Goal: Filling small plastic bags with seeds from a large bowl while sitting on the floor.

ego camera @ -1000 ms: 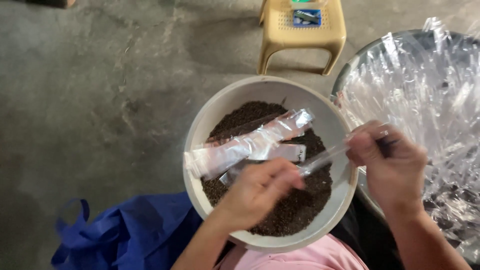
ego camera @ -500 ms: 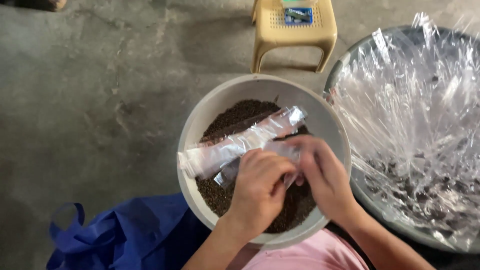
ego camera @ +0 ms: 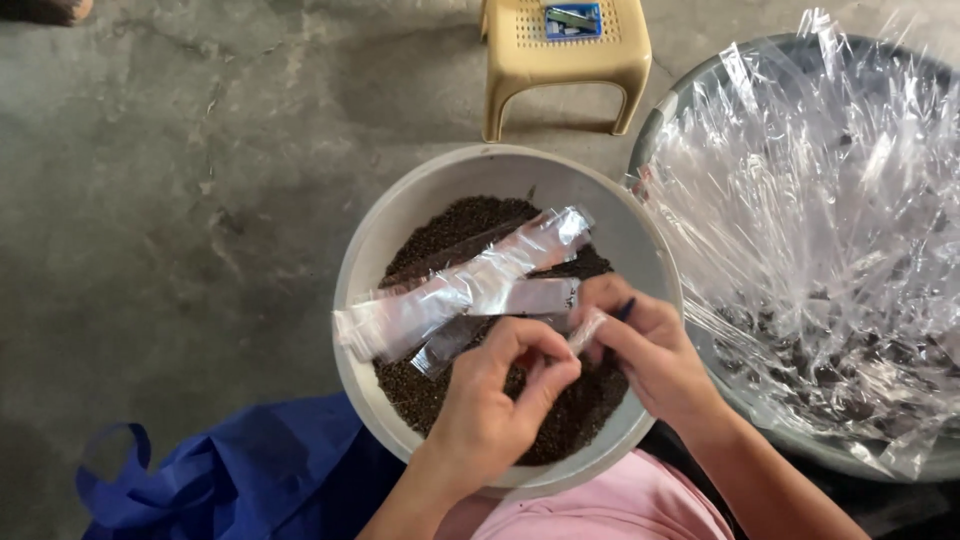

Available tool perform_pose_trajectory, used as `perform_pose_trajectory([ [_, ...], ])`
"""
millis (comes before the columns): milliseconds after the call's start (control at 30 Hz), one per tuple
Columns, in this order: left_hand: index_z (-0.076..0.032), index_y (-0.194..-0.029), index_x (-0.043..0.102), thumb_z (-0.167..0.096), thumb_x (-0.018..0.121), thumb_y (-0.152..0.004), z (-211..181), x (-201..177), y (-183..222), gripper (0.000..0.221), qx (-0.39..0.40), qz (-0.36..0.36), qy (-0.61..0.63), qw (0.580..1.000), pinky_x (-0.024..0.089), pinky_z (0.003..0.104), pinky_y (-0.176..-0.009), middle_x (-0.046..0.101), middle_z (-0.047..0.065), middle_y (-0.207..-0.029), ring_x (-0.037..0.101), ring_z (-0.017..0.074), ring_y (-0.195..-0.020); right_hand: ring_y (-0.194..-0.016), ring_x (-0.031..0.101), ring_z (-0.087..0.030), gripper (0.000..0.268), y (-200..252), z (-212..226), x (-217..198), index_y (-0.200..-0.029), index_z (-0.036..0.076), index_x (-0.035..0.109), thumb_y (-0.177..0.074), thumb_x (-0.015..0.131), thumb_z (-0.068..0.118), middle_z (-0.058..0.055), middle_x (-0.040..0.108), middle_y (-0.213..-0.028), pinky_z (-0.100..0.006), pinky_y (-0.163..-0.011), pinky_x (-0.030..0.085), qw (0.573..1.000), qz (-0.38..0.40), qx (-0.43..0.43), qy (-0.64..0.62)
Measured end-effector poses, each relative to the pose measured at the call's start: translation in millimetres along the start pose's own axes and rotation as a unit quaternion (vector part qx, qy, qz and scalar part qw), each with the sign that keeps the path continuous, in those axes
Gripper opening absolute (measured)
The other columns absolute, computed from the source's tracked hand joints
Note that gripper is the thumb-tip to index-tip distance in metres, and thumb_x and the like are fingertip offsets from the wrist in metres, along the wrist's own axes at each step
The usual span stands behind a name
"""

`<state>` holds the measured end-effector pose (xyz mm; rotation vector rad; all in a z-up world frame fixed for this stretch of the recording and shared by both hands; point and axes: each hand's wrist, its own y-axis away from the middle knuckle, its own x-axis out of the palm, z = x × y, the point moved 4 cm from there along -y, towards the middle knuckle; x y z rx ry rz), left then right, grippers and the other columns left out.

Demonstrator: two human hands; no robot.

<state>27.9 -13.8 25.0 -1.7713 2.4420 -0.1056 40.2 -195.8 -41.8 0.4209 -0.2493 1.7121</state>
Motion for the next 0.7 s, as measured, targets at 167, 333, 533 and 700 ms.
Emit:
perform_pose_trajectory([
  [167,-0.005,-0.098,0.071,0.0,0.076,-0.084,22,-5,-12,0.016,0.008,-0.025,-0.115,0.993,0.05,0.023,-0.063,0.066,0.001,-0.09,0.058,0.0106,-0.07,-0.065,0.057,-0.01,0.015,5,7,7,-0.091,-0.004,0.077,-0.093,0.065,0.005,-0.008,0.065,-0.08,-0.021,-0.057,0.046,0.994,0.051,0.032,0.093],
  [333,-0.008,-0.096,0.068,-0.019,0.069,-0.095,20,-8,-22,0.012,-0.031,0.029,-0.03,0.999,0.046,0.023,-0.053,0.068,0.001,-0.073,0.058,0.0094,-0.059,-0.062,0.059,-0.009,0.051,4,3,21,-0.136,0.003,0.05,-0.09,0.071,0.013,-0.006,0.067,-0.082,-0.019,-0.052,0.048,0.983,0.011,-0.042,0.177],
  [533,-0.013,-0.099,0.069,-0.009,0.063,-0.101,-1,-63,-50,0.007,0.049,-0.205,0.013,0.977,0.04,0.019,-0.058,0.061,-0.005,-0.077,0.049,0.0042,-0.065,-0.063,0.054,-0.013,0.01,26,2,25,-0.084,0.004,0.063,-0.092,0.065,0.01,-0.002,0.066,-0.081,-0.026,-0.058,0.045,0.921,0.036,-0.122,0.368],
  [700,-0.014,-0.102,0.061,-0.024,0.054,-0.106,1,-25,-100,0.013,0.168,-0.163,-0.022,0.972,0.041,0.021,-0.047,0.057,-0.003,-0.08,0.046,0.0062,-0.056,-0.057,0.057,-0.009,0.017,32,24,-57,-0.092,0.009,0.067,-0.083,0.071,-0.005,-0.006,0.07,-0.092,-0.018,-0.04,0.045,0.798,-0.059,-0.245,0.548],
])
